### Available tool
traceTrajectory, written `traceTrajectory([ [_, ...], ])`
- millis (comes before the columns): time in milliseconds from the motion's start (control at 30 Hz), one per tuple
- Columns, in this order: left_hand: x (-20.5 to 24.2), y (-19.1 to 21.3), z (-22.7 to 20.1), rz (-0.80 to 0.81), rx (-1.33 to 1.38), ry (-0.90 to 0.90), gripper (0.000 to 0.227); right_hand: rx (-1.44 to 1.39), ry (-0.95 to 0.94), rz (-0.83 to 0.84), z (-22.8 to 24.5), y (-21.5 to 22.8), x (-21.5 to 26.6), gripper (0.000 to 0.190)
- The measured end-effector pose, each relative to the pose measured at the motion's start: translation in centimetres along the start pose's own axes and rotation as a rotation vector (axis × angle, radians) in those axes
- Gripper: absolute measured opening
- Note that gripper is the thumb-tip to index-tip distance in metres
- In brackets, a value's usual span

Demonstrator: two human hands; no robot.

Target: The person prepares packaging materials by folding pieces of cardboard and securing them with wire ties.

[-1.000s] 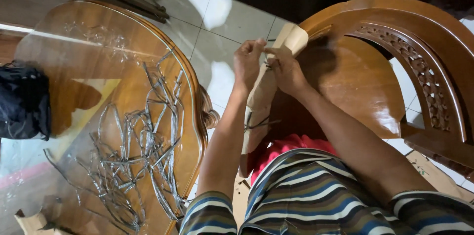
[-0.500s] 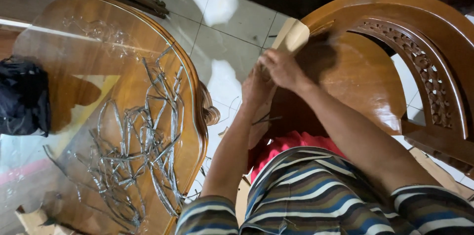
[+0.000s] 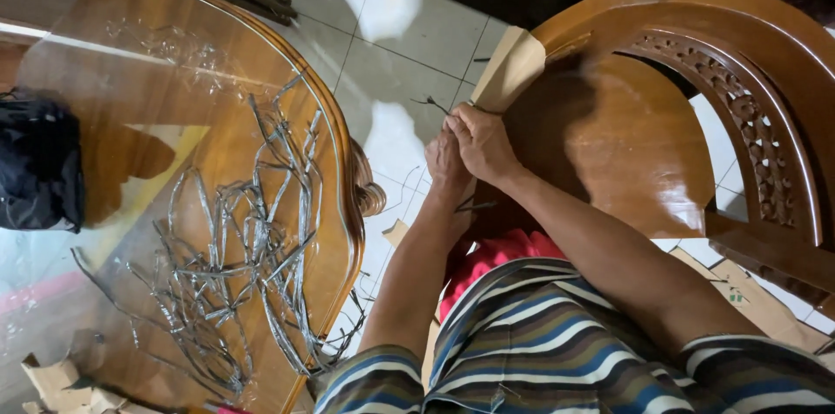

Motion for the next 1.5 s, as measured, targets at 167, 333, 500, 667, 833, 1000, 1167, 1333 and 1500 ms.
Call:
traceTrajectory([
  [167,3.4,5.2,-3.1,-0.059,0.052,-0.029,0.046,0.035,0.007,0.004,2.7,2.4,-0.2,0.025],
  [333,4.0,5.8,-3.6,-0.729,0.452,-0.564,0.024,-0.097,-0.098,-0.05,1.5,4.1,-1.2,0.022],
  [500,3.2,7.0,-3.2,-0.633,0.643,-0.7,0.019,-0.396,-0.241,-0.146,2.6,5.4,-2.2,0.018],
  [667,1.5,6.4,-2.0,-0.354,0.773,-0.552,0.014,-0.746,-0.387,-0.415,-1.7,6.7,-1.2,0.015],
  [833,2.2,9.2,-3.2,-0.257,0.862,-0.449,0.02,-0.615,-0.237,-0.298,-1.4,5.4,-1.2,0.02],
  [1000,0.4,9.0,-3.3,-0.157,0.778,-0.385,0.015,-0.442,-0.154,-0.114,1.0,5.4,-3.5,0.019],
  [1167,0.6,9.4,-3.9,-0.136,0.691,-0.518,0.014,-0.32,-0.14,-0.033,0.4,5.6,-5.7,0.015],
  [1333,1.9,10.9,-5.0,-0.085,0.558,-0.548,0.014,-0.178,-0.22,0.044,1.6,6.4,-7.3,0.017],
  [1500,1.7,10.4,-4.7,-0.104,0.652,-0.443,0.024,-0.247,-0.302,0.026,2.9,7.3,-6.9,0.027],
])
Point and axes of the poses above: each hand's wrist, its own x-axis away from the middle knuckle, its own y-axis out of the back of the hand, z = x × y, the point moved 5 cm from there along -x, towards the middle knuckle, and after that the axes turned 8 degrees about y, right-handed, at the moved point
